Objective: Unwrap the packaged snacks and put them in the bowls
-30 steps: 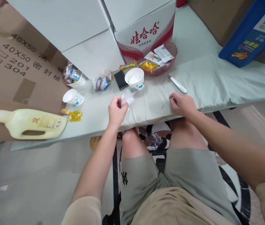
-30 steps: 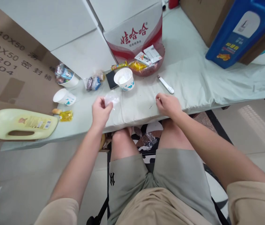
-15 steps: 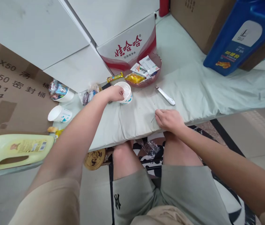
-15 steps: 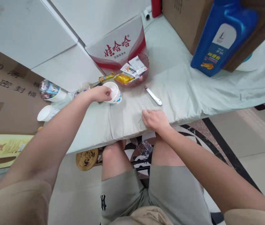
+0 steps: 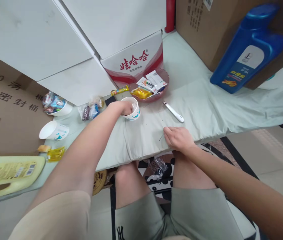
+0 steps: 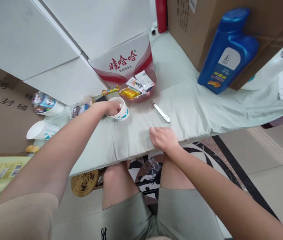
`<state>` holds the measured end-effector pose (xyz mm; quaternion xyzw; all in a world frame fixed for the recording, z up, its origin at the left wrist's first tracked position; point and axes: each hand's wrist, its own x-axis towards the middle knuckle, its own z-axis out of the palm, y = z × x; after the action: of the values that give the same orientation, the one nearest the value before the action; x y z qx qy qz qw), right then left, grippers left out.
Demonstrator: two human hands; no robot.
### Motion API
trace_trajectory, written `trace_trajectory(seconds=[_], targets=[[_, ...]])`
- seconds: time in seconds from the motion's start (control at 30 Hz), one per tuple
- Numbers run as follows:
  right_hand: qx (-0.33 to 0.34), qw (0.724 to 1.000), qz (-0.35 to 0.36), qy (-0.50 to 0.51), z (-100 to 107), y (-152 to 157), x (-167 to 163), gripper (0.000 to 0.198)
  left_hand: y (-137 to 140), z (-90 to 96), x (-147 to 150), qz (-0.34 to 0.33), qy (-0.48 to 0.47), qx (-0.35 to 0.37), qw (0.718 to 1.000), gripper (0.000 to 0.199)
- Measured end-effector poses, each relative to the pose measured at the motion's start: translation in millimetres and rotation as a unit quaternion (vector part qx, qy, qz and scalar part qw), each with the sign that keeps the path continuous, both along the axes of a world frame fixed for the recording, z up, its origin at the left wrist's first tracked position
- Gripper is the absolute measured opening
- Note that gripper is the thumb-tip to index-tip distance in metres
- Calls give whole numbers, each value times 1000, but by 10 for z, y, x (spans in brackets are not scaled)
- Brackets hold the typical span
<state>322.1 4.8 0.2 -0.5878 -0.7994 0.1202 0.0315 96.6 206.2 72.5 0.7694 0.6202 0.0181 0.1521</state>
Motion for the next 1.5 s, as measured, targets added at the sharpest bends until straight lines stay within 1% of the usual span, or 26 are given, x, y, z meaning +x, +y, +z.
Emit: trace_trajectory(seconds=[0.03,0.1,0.13,0.17,0.2,0.27,0.3,0.37,0.4,0.43,0.47,0.5,0.57,0.63,0.7,0.77,0.83,0.97,1.03,1.1,1.23,1.3,1.33,1.4,1.47,1.5], targets=[[0,1000,0,-2,-2,-4,1,29,-9,75,-6,-1,28,-55,998,23],[7,1000,0,-6,-14,-11,4,28,-53,258,-35,-22,94,-165,982,20],[13,1000,1,-8,-23,-15,5,29,-83,353,-64,-38,123,-189,973,19],[19,1000,2,-11,-33,-19,7,29,-113,442,-108,-53,142,-185,971,19],[24,1000,3,-14,-42,-24,7,30,-142,523,-171,-62,147,-152,975,20],[33,999,4,-18,-58,-33,6,30,-180,652,-369,-42,129,-38,990,23],[36,999,5,-19,-63,-36,5,30,-189,695,-506,-13,116,25,993,25],[41,999,8,-19,-69,-41,1,30,-197,730,-845,65,105,134,983,30],[42,999,8,-20,-71,-42,-1,29,-203,716,-1031,104,114,166,974,33],[42,999,8,-20,-73,-42,-4,29,-214,679,-1213,135,132,171,967,35],[40,999,7,-21,-76,-41,-7,29,-234,619,-1381,156,150,151,964,39],[39,999,5,-22,-78,-40,-9,29,-263,537,-1526,162,167,114,966,44],[36,999,3,-26,-80,-37,-15,30,-345,324,-1719,129,191,36,972,55],[36,999,2,-29,-78,-33,-21,31,-445,92,-1786,117,199,5,973,59],[37,999,3,-31,-73,-27,-25,31,-540,-98,-1770,125,231,19,965,57],[37,999,5,-33,-70,-22,-25,32,-617,-203,-1730,117,242,61,961,53],[36,999,3,-37,-69,-22,-21,32,-684,-218,-1707,109,229,97,962,48],[32,998,-3,-45,-68,-44,-10,32,-905,-112,-1718,110,190,132,967,36],[35,998,-3,-44,-70,-60,-2,33,-1114,-90,-1725,109,151,132,974,33],[41,998,-3,-41,-75,-77,5,32,-1396,-126,-1710,89,100,127,983,29],[54,998,-9,-44,-73,-114,8,32,-2044,-308,-1542,11,-8,106,994,23],[57,997,-10,-46,-64,-134,3,32,-2290,-392,-1400,-7,-55,94,994,19],[57,997,-10,-47,-60,-144,1,32,-2370,-424,-1331,1,-70,107,992,16],[59,997,-8,-49,-56,-164,-1,31,-2432,-464,-1233,66,-74,162,982,18],[63,997,-4,-50,-59,-178,3,31,-2381,-481,-1205,144,-77,190,968,33],[65,997,-3,-49,-63,-183,7,31,-2328,-486,-1213,171,-92,178,965,40]])
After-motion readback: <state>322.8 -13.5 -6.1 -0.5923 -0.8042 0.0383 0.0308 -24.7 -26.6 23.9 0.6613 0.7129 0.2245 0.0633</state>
